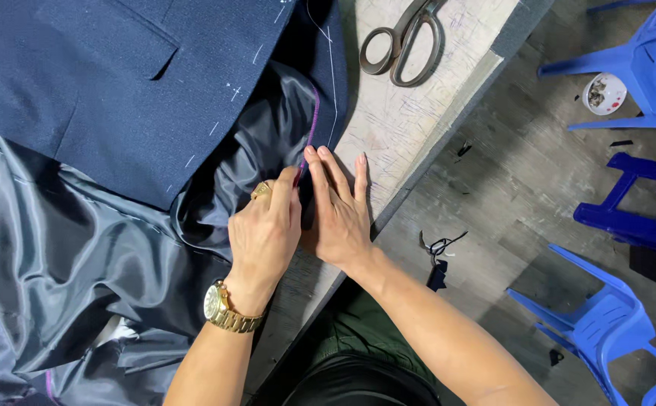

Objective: The person uses a piece of chalk to mark a seam on a navy blue fabric while holding it in place by hand.

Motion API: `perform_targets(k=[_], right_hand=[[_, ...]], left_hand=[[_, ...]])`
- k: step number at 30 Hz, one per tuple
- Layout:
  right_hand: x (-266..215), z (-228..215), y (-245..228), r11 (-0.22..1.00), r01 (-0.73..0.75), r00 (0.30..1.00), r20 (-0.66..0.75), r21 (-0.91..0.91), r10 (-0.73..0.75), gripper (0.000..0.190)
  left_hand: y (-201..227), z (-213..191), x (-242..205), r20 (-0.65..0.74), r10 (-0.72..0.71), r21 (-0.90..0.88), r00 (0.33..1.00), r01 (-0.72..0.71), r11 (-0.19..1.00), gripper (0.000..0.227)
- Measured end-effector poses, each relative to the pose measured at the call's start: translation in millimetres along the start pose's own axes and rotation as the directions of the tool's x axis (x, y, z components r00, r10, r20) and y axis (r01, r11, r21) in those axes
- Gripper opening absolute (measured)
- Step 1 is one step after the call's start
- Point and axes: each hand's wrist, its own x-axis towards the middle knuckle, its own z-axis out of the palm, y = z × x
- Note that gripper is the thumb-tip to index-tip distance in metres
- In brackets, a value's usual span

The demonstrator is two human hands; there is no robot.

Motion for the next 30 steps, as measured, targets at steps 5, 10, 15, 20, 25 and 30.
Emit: perform_targets(k=[5, 10, 15, 20, 25, 30], right_hand=[[-1.0, -1.5, -0.6, 1.000, 0.003, 1.000, 0.001, 0.001, -0.003, 0.121], [-0.4, -2.6, -1.3, 1.000, 0.008, 1.000, -0.004, 0.007, -0.008, 0.119], [-1.5, -1.0, 0.7, 1.000, 0.014, 1.000, -0.010, -0.002, -0.014, 0.117], [-0.3, 4.0, 1.3, 1.000, 0.013, 0.998, -0.054, 0.013, -0.012, 0.115], [-0.1, 4.5, -2.2, 0.999, -0.011, 0.996, -0.089, -0.049, 0.007, 0.112], [1.4, 4.6, -2.3, 0.997, -0.006, 0.997, -0.083, -0.079, -0.001, 0.116]], left_hand=[[0.4, 3.7, 2.5, -0.020, 0.040, 0.029, 0.999, -0.039, 0.999, 0.029], [0.0, 8.1, 1.3, -0.046, 0.051, 0.078, 0.998, -0.047, 0.996, 0.031], [1.4, 12.5, -1.0, -0.056, 0.066, 0.104, 0.996, -0.060, 0.993, 0.031], [-0.2, -8.1, -11.1, -0.042, 0.026, 0.101, 0.999, -0.021, 0.995, 0.029], [-4.3, -19.0, -28.1, -0.036, -0.044, 0.026, 0.998, 0.045, 0.999, 0.026], [-5.1, -3.3, -23.4, -0.082, -0.033, -0.004, 0.996, 0.033, 0.999, 0.025]])
